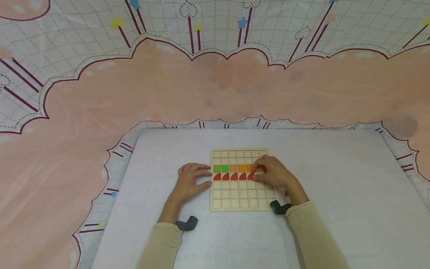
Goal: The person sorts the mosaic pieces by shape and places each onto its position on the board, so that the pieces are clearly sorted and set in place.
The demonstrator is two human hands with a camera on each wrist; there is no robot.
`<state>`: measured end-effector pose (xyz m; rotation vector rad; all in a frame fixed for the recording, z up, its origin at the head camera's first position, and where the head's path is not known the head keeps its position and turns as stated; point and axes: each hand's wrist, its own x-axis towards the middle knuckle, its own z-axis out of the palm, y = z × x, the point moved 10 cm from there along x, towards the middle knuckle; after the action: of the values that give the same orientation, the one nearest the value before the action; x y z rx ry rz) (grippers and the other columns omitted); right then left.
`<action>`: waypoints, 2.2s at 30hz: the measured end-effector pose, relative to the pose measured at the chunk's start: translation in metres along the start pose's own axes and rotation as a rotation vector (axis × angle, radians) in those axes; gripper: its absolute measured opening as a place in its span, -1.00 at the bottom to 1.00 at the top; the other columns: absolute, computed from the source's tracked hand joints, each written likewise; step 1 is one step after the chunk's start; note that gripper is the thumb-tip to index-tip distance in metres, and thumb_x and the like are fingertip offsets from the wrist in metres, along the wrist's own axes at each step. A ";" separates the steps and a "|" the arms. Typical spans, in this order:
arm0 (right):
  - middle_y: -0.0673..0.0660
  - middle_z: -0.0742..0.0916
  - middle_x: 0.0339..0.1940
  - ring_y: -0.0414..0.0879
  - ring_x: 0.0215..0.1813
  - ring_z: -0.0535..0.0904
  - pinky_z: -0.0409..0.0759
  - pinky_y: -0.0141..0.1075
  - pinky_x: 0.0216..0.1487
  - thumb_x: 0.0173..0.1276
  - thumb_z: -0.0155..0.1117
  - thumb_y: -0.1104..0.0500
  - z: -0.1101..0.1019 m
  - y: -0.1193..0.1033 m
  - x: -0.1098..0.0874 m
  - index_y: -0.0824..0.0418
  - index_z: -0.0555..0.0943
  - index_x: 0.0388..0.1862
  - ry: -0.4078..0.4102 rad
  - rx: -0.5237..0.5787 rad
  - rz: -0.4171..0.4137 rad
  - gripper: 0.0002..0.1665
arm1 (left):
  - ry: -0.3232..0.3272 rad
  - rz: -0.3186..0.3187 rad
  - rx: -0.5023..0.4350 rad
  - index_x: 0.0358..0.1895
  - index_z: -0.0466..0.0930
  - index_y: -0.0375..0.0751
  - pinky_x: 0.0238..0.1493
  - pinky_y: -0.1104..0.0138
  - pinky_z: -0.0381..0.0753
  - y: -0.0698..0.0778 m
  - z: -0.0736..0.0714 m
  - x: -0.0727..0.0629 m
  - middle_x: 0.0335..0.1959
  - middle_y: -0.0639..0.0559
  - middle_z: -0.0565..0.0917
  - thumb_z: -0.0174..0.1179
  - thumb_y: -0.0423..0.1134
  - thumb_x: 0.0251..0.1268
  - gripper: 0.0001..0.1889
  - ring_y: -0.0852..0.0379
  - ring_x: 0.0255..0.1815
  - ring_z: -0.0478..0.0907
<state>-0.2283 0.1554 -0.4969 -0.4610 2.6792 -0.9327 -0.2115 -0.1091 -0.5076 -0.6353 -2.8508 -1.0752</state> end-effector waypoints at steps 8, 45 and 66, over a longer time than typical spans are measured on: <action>0.08 0.66 -0.06 0.07 0.06 0.47 0.44 -0.03 0.14 0.21 0.54 0.11 0.001 0.000 0.001 0.03 0.69 -0.21 0.011 0.001 0.009 -0.79 | 0.012 0.013 -0.002 -0.07 0.78 0.09 0.45 -0.14 0.04 0.002 -0.002 0.000 0.20 0.16 0.69 0.47 -0.09 0.13 -0.74 0.01 0.32 0.43; 0.01 0.71 -0.23 -0.05 -0.12 0.52 0.51 -0.25 -0.11 0.22 0.51 0.09 -0.039 0.063 -0.057 0.03 0.72 -0.13 -0.062 0.074 0.181 -0.77 | 0.000 -0.004 0.006 -0.06 0.78 0.09 0.47 -0.13 0.03 0.001 0.000 0.000 0.21 0.15 0.68 0.46 -0.08 0.15 -0.73 0.01 0.33 0.43; -0.07 0.56 -0.49 -0.17 -0.35 0.44 0.37 -0.36 -0.30 0.21 0.55 0.04 -0.033 0.069 -0.055 -0.04 0.65 -0.31 -0.110 0.009 0.091 -0.80 | -0.009 -0.008 0.001 -0.06 0.78 0.10 0.48 -0.09 0.01 -0.002 0.000 -0.001 0.21 0.18 0.68 0.46 -0.09 0.15 -0.74 0.03 0.34 0.42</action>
<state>-0.2036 0.2461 -0.5081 -0.3738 2.5729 -0.8681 -0.2117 -0.1111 -0.5091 -0.6311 -2.8633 -1.0741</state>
